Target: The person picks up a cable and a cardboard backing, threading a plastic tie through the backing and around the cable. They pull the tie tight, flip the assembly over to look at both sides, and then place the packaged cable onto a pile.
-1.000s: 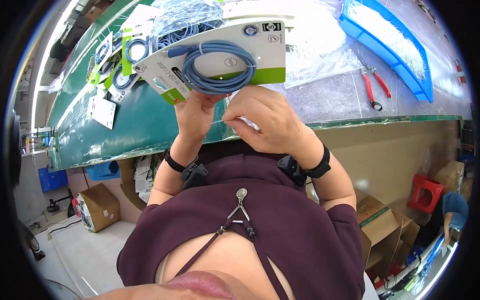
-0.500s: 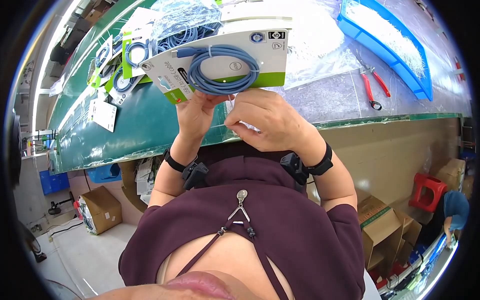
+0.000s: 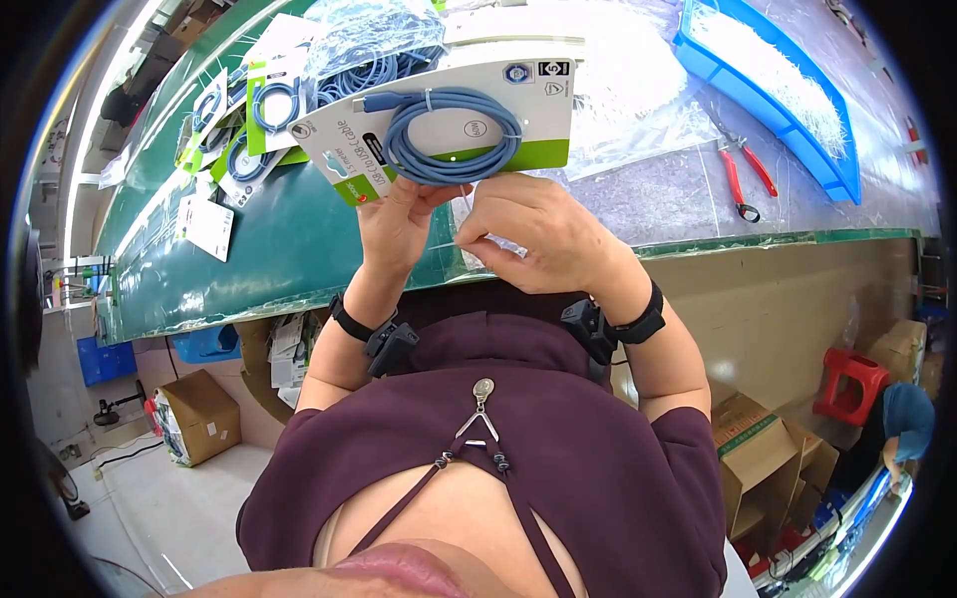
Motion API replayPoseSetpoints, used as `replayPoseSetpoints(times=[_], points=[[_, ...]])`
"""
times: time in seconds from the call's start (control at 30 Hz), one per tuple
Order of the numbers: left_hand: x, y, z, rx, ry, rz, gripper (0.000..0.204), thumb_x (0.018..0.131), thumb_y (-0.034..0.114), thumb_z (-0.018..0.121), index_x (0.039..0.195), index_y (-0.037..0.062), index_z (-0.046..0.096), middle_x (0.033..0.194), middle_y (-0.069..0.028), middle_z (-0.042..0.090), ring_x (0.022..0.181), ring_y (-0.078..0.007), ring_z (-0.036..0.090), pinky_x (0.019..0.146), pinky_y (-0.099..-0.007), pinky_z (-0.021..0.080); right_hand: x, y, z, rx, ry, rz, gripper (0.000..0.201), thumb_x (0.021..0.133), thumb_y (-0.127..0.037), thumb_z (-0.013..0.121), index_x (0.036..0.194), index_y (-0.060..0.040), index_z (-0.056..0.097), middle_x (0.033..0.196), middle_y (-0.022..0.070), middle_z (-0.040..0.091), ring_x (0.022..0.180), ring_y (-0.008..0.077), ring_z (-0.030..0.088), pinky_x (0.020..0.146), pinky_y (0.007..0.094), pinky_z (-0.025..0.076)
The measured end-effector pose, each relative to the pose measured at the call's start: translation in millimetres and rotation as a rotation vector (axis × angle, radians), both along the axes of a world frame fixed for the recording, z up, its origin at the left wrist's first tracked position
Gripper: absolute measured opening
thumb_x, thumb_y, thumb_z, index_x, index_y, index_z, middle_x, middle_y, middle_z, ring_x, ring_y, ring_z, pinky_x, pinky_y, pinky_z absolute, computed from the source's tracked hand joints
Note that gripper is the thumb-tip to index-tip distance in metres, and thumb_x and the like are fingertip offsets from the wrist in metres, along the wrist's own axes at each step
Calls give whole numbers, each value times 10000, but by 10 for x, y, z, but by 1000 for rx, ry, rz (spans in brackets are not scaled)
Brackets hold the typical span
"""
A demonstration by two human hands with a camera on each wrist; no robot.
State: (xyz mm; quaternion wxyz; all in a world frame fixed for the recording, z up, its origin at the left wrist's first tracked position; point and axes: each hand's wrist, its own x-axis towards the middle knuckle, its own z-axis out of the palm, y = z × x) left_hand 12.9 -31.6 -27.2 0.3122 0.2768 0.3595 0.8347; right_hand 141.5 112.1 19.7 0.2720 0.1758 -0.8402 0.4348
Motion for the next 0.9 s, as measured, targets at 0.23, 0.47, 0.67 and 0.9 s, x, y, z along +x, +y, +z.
replayPoseSetpoints(times=[0.23, 0.47, 0.67, 0.9], points=[[-2, 5, 19, -17, 20, 16, 337, 939, 69, 561, 1257, -7, 479, 1150, -150, 606, 979, -295, 655, 808, -451, 590, -6, 3, -8, -7, 14, 0, 231, 624, 59, 703, 813, -54, 633, 789, 105, 610, 753, 276, 619, 655, 348, 497], [-5, 30, 31, -14, 14, 34, 327, 945, 77, 555, 1253, -7, 484, 1130, -145, 614, 967, -287, 659, 806, -448, 590, -22, 14, -3, -20, 3, 10, 221, 626, 63, 698, 807, -47, 636, 785, 104, 610, 751, 272, 618, 656, 344, 497], [-10, 64, 57, -3, 9, 44, 312, 956, 95, 545, 1247, -4, 492, 1115, -143, 620, 963, -280, 661, 808, -439, 589, -56, 25, -14, -44, 0, 19, 216, 628, 75, 694, 803, -38, 636, 777, 102, 607, 746, 261, 617, 652, 335, 495], [-18, 90, 25, -25, -61, 26, 311, 962, 115, 541, 1246, -4, 496, 1124, -149, 622, 976, -284, 659, 830, -438, 578, -95, 47, -25, -52, -30, 11, 209, 647, 96, 689, 802, -32, 631, 761, 92, 599, 734, 238, 613, 639, 317, 488]])
